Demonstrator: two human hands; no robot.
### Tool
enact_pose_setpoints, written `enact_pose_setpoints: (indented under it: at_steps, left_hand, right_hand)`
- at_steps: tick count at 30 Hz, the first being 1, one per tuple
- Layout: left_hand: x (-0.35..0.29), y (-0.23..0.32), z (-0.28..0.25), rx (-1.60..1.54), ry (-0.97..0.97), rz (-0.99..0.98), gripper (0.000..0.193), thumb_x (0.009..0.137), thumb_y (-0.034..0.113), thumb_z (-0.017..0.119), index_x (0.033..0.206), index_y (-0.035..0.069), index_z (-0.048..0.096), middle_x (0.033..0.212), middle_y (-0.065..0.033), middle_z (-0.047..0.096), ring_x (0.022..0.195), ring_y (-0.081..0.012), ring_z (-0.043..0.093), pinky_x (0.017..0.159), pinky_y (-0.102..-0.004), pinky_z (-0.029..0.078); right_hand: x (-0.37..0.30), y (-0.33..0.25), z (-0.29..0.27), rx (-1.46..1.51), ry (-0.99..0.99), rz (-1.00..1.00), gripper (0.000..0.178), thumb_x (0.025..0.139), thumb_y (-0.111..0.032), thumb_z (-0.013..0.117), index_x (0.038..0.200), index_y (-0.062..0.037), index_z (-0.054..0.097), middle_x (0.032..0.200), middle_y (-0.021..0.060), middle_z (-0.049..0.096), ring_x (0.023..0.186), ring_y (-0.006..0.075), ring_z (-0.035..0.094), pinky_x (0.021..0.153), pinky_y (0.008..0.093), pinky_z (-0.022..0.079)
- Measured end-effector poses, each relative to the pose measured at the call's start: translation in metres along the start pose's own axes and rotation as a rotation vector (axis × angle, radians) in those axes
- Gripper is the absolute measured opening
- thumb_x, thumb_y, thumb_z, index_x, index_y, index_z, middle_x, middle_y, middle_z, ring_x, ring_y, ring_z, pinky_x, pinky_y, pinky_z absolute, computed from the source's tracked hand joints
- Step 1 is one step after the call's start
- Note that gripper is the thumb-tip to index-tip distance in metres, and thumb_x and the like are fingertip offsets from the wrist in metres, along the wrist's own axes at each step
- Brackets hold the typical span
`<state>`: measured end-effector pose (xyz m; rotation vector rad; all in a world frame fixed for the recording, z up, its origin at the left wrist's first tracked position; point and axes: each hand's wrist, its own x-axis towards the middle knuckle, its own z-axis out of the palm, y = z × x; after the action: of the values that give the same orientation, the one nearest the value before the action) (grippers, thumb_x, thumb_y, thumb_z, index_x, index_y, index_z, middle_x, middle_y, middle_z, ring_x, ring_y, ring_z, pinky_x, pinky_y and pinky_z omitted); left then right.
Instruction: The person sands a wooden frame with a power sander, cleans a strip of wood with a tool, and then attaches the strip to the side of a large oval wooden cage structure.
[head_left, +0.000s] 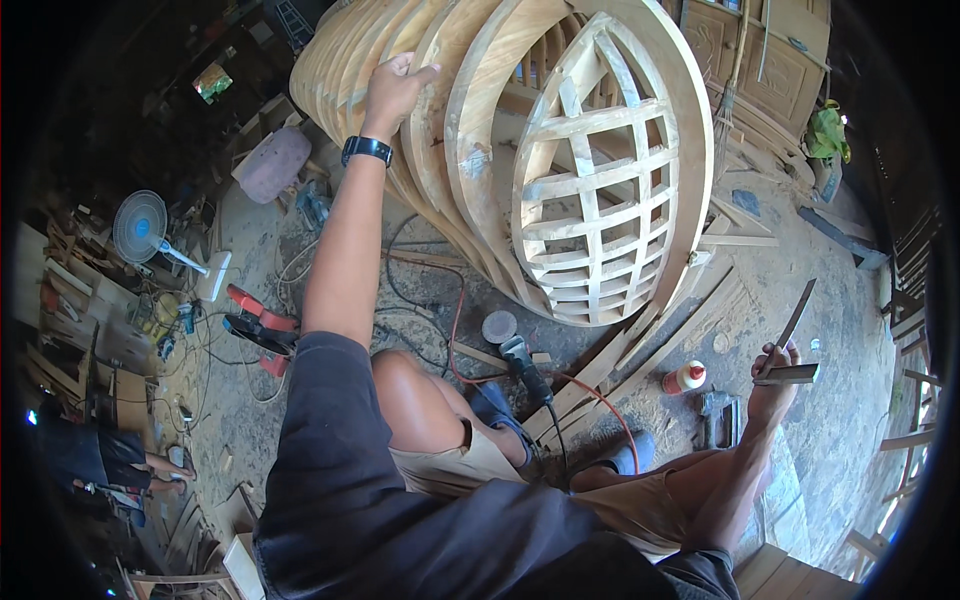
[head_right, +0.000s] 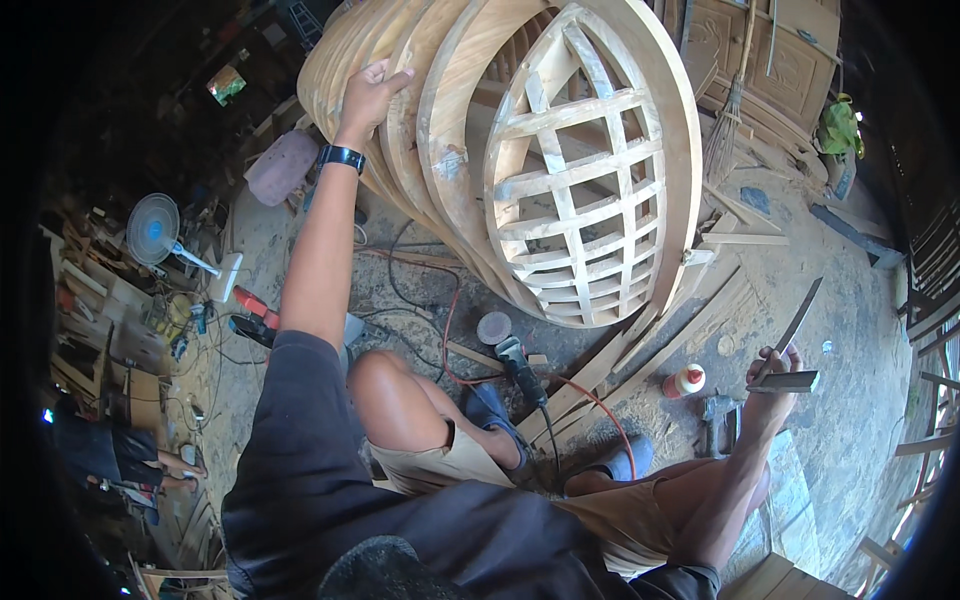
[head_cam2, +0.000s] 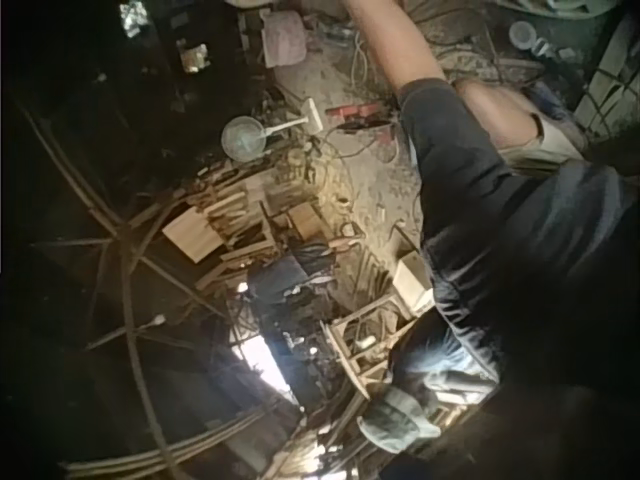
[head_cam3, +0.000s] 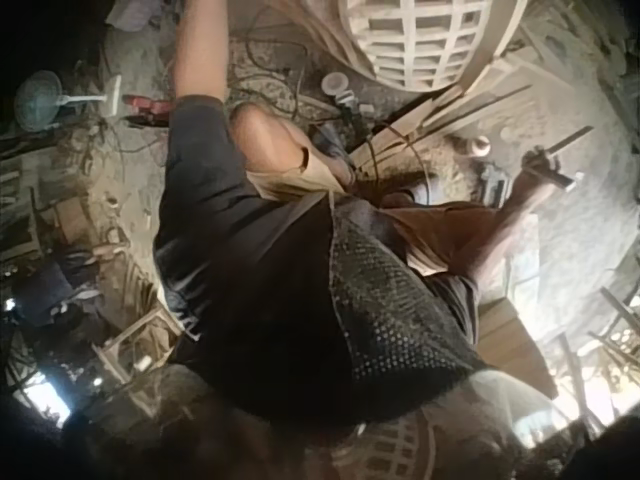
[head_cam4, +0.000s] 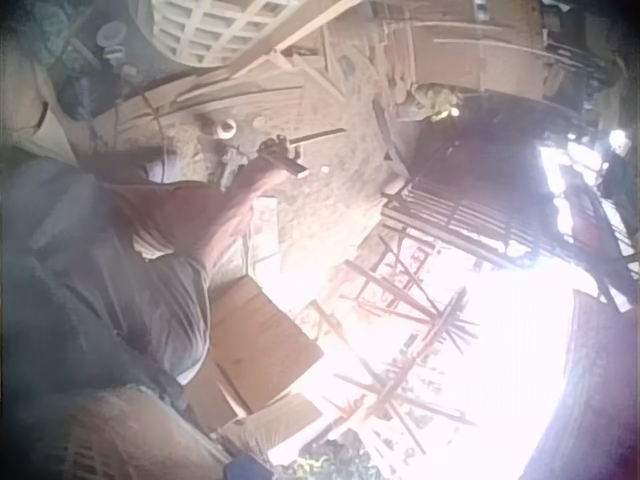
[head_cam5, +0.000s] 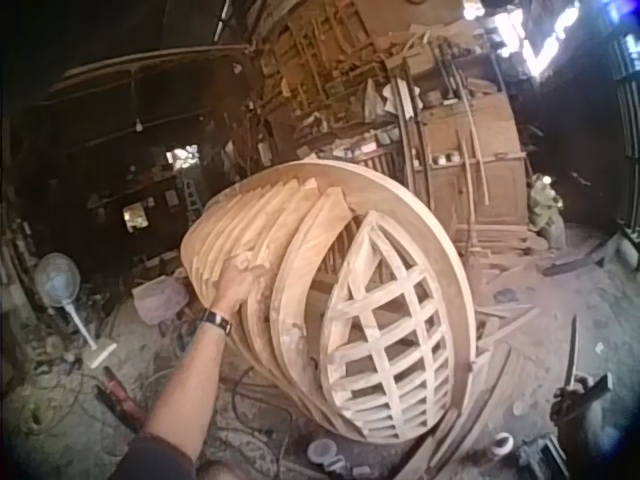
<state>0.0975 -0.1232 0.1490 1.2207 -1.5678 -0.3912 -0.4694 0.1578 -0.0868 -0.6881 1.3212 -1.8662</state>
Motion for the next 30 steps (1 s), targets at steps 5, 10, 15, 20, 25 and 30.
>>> enact_pose_setpoints:
  at_steps: [5,10,15,20,25,30]
  left_hand:
    - [0.004,-0.011,-0.004,0.103,0.026,0.091,0.041,0.087,0.027,0.070,0.113,-0.004,0.066,0.103,-0.0143,0.072,0.094,-0.0216,0.067,0.085,-0.0313,0.049]
    - [-0.001,-0.009,0.005,0.195,0.009,0.049,0.050,0.087,0.038,0.069,0.113,-0.004,0.065,0.106,-0.0186,0.071,0.099,-0.0284,0.067,0.089,-0.0352,0.048]
    - [0.027,-0.007,-0.017,0.742,0.016,0.135,0.074,0.086,0.061,0.059,0.114,-0.008,0.063,0.109,-0.0270,0.068,0.105,-0.0390,0.064,0.093,-0.0409,0.048]
    - [-0.013,0.038,-0.002,0.749,-0.168,-0.051,0.067,0.088,0.043,0.063,0.126,-0.011,0.055,0.129,-0.0315,0.056,0.124,-0.0367,0.053,0.101,-0.0406,0.041]
    - [-0.009,0.007,-0.007,0.645,-0.073,0.137,0.067,0.091,0.043,0.059,0.130,-0.011,0.052,0.134,-0.0329,0.051,0.130,-0.0387,0.047,0.107,-0.0405,0.036]
    - [0.000,0.007,-0.001,0.810,-0.044,0.089,0.086,0.093,0.055,0.049,0.139,-0.017,0.035,0.137,-0.0359,0.046,0.135,-0.0409,0.040,0.112,-0.0394,0.032]
  right_hand:
    - [0.000,0.004,0.003,0.044,-0.015,0.001,0.028,0.096,-0.015,0.055,0.122,-0.0053,0.047,0.088,0.0075,0.061,0.063,0.0109,0.055,0.054,0.0227,0.042]
    - [0.001,-0.001,-0.003,0.083,-0.010,-0.013,0.028,0.096,-0.014,0.056,0.121,-0.0056,0.048,0.088,0.0083,0.062,0.063,0.0120,0.056,0.054,0.0235,0.042]
    - [0.004,0.005,-0.016,0.160,-0.011,-0.035,0.031,0.096,-0.012,0.056,0.124,-0.0031,0.045,0.091,0.0100,0.062,0.067,0.0128,0.057,0.059,0.0248,0.044]
    - [0.017,0.011,-0.048,0.110,-0.112,-0.039,0.026,0.093,-0.012,0.060,0.118,-0.0058,0.052,0.099,0.0172,0.061,0.076,0.0191,0.057,0.065,0.0284,0.045]
    - [0.021,0.015,-0.056,0.183,-0.134,0.001,0.022,0.094,-0.009,0.058,0.114,-0.0033,0.052,0.099,0.0200,0.061,0.075,0.0196,0.057,0.064,0.0296,0.046]
    - [0.021,0.010,-0.054,0.187,-0.130,-0.013,0.022,0.094,-0.007,0.057,0.115,-0.0039,0.052,0.099,0.0190,0.061,0.073,0.0191,0.057,0.062,0.0269,0.045]
